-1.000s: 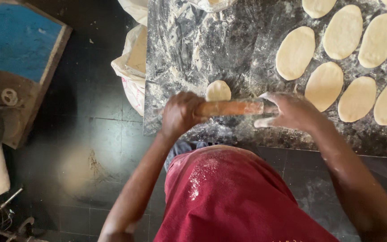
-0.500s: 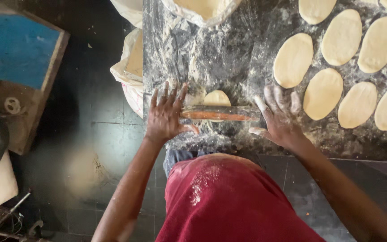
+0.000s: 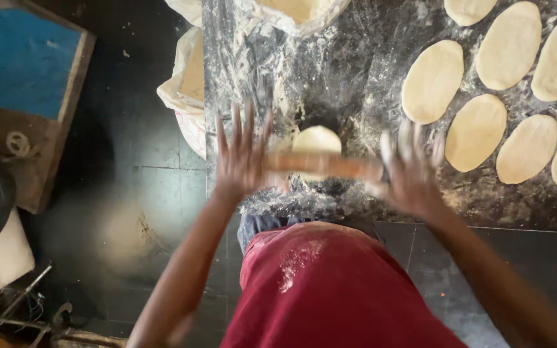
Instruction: The person flattens balls of dough using a rolling pin on a flour-covered table, placing the resulting discs in rows and periodically taking more flour from a bag by hand.
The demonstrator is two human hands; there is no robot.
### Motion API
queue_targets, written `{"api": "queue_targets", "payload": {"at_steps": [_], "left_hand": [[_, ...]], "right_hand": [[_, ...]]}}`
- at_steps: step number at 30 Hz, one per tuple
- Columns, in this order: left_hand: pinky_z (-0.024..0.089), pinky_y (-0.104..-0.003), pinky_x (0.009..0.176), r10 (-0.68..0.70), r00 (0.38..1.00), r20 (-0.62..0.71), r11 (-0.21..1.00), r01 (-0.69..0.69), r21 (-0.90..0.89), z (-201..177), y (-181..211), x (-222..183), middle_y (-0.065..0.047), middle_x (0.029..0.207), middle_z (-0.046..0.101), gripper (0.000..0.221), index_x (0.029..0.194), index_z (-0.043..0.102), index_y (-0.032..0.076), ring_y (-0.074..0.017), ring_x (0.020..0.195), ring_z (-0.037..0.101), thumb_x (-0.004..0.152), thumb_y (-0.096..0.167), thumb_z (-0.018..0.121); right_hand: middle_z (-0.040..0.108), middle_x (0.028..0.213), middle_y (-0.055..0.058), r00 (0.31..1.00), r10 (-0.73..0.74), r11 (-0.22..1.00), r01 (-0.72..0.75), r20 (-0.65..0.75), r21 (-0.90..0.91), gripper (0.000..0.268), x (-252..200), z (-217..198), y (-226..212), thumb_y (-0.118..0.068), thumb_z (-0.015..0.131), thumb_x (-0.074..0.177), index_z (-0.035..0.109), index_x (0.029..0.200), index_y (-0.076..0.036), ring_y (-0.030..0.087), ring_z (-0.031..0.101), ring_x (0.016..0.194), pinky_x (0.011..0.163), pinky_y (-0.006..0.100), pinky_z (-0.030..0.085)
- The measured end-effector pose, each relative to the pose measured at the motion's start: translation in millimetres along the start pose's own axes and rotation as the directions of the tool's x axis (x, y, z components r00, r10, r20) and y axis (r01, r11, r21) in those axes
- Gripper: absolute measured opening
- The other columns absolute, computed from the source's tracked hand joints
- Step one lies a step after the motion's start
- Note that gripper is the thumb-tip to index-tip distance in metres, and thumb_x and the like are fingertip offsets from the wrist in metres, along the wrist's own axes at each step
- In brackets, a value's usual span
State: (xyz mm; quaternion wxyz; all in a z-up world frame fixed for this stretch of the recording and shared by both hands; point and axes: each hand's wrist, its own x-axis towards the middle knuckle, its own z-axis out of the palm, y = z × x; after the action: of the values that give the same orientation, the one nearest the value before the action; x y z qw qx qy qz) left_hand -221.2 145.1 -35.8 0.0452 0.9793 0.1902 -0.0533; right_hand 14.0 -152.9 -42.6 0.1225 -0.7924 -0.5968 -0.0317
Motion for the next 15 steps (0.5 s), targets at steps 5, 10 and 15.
{"api": "queue_targets", "payload": {"at_steps": [5, 10, 15], "left_hand": [[-0.016, -0.062, 0.125, 0.052, 0.975, 0.215, 0.999, -0.048, -0.025, -7.3, 6.1, -25.5, -0.015, 0.169, -0.021, 0.139, 0.164, -0.009, 0.018, -0.0344, 0.155, -0.021, 0.057, 0.105, -0.002], [-0.015, -0.069, 0.120, -0.224, 0.949, 0.221, 0.971, 0.236, -0.026, -11.4, -38.9, 118.8, -0.019, 0.166, -0.028, 0.129, 0.168, -0.014, 0.019, -0.0394, 0.156, -0.022, 0.074, 0.103, 0.015], [-0.018, -0.063, 0.123, -0.211, 0.967, -0.140, 0.977, 0.204, -0.059, -8.4, -39.5, 118.6, -0.014, 0.166, -0.030, 0.115, 0.165, -0.014, 0.022, -0.0300, 0.155, -0.025, 0.084, 0.101, 0.006]], "right_hand": [[0.007, 0.171, 0.020, 0.989, -0.150, 0.986, 0.149, -0.005, -0.080, 0.080, -3.2, -11.7, -7.4, -0.073, 0.013, 0.099, 0.006, 0.165, -0.028, 0.046, 0.003, 0.160, 0.124, 0.066, -0.014], [0.009, 0.167, 0.028, 0.751, 0.410, 0.847, -0.524, 0.517, 0.089, 0.087, 93.3, 16.7, 60.2, -0.077, 0.010, 0.104, -0.004, 0.167, -0.020, 0.049, 0.005, 0.158, 0.125, 0.067, -0.008], [-0.008, 0.170, 0.022, 0.753, 0.463, 0.834, -0.549, 0.468, 0.056, 0.093, 103.3, 10.1, 60.0, -0.077, 0.009, 0.093, -0.007, 0.165, -0.021, 0.045, -0.002, 0.156, 0.118, 0.071, -0.011]]}}
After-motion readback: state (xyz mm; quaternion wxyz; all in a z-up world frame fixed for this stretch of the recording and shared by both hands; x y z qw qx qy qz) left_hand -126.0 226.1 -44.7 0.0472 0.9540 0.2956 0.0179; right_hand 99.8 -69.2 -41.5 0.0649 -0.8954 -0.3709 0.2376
